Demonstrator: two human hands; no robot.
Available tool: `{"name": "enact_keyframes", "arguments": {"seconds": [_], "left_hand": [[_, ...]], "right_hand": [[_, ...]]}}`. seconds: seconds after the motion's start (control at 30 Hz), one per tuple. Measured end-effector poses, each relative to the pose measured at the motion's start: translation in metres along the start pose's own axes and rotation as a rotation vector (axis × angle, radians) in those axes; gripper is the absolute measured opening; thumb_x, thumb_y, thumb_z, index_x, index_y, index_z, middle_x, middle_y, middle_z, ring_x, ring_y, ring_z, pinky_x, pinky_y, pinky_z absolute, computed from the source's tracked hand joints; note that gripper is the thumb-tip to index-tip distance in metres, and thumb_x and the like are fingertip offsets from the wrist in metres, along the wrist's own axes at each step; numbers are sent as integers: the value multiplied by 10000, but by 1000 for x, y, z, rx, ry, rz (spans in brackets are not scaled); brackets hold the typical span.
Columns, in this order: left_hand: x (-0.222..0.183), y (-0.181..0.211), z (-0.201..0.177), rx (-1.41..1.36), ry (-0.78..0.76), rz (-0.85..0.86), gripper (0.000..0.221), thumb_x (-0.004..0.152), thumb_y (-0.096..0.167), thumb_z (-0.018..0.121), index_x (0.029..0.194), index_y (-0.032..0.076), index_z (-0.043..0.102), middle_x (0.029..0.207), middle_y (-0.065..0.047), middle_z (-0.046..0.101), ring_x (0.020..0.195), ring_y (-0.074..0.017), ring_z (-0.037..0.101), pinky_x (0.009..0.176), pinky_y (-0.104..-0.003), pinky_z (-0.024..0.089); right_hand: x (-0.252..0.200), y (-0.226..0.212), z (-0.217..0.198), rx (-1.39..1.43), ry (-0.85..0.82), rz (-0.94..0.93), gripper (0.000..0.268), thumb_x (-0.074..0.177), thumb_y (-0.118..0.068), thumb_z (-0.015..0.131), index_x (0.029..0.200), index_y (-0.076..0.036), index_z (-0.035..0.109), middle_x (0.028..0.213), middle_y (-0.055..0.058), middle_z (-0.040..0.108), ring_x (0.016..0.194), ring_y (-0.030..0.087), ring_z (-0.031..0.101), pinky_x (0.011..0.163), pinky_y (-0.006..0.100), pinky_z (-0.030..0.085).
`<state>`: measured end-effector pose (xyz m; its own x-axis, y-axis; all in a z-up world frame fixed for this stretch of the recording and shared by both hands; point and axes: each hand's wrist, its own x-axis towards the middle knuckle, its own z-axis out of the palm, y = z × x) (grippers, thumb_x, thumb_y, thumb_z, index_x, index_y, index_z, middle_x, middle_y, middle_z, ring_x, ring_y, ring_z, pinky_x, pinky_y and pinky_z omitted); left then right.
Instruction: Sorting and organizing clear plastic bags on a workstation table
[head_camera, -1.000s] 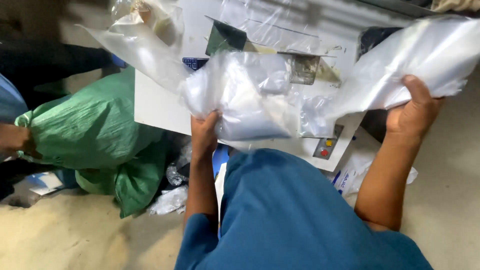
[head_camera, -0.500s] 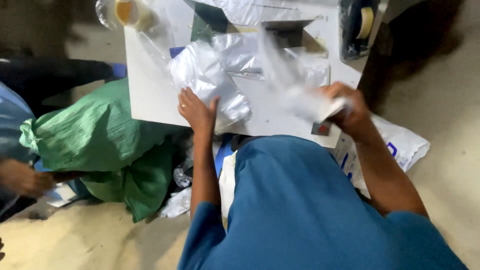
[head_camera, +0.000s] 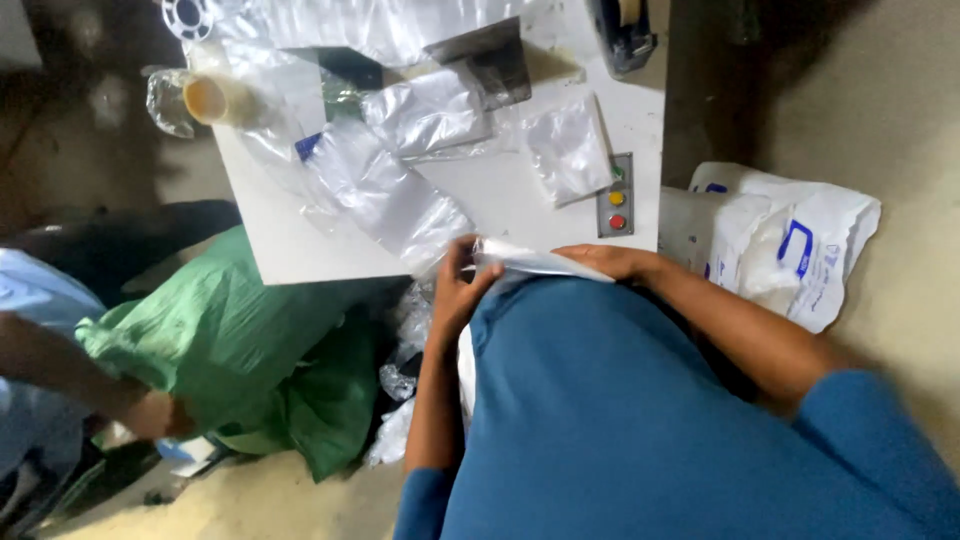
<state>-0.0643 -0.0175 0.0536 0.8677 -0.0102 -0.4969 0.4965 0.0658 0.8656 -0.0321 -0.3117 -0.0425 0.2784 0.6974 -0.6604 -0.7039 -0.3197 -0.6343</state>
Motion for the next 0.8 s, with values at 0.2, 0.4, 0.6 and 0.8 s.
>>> {"name": "enact_keyframes", "arguments": {"seconds": [0.2, 0.4, 0.6, 0.8], "left_hand": [[24, -15, 12, 207, -10, -263, 389, 654, 296, 1020, 881, 78, 792, 751, -118, 746, 696, -206, 687, 654, -338, 516], [49, -62, 31, 911, 479, 360, 658, 961, 439, 738, 1445, 44, 533, 1340, -213, 651, 1181, -380, 646, 977, -540, 483], [77, -43, 55, -665, 265, -178, 410, 927, 275, 841, 1063, -78, 684, 976, -231, 742, 867, -298, 741, 838, -524, 573], [63, -21, 62, -479, 277, -24, 567, 788, 328, 944, 1189, 28, 677, 1022, -119, 730, 922, -241, 678, 920, -454, 521]], "right_hand": [[-34, -74, 20, 471, -32, -10, 1195, 723, -871, 460, 1614, -85, 330, 1490, 295, 524, 1360, 453, 520, 1169, 602, 356], [7, -78, 31, -146, 630, 169, 599, 871, -633, 749, 1277, -193, 706, 1163, 148, 738, 1141, 358, 690, 923, 527, 548], [31, -81, 28, 264, 656, -459, 510, 886, -273, 892, 1320, -140, 660, 1119, 59, 735, 1033, 151, 693, 861, 320, 594], [-11, -113, 35, 220, 276, -402, 854, 941, -247, 787, 1610, -96, 279, 1669, 324, 101, 1552, 474, 87, 1229, 598, 252]]}}
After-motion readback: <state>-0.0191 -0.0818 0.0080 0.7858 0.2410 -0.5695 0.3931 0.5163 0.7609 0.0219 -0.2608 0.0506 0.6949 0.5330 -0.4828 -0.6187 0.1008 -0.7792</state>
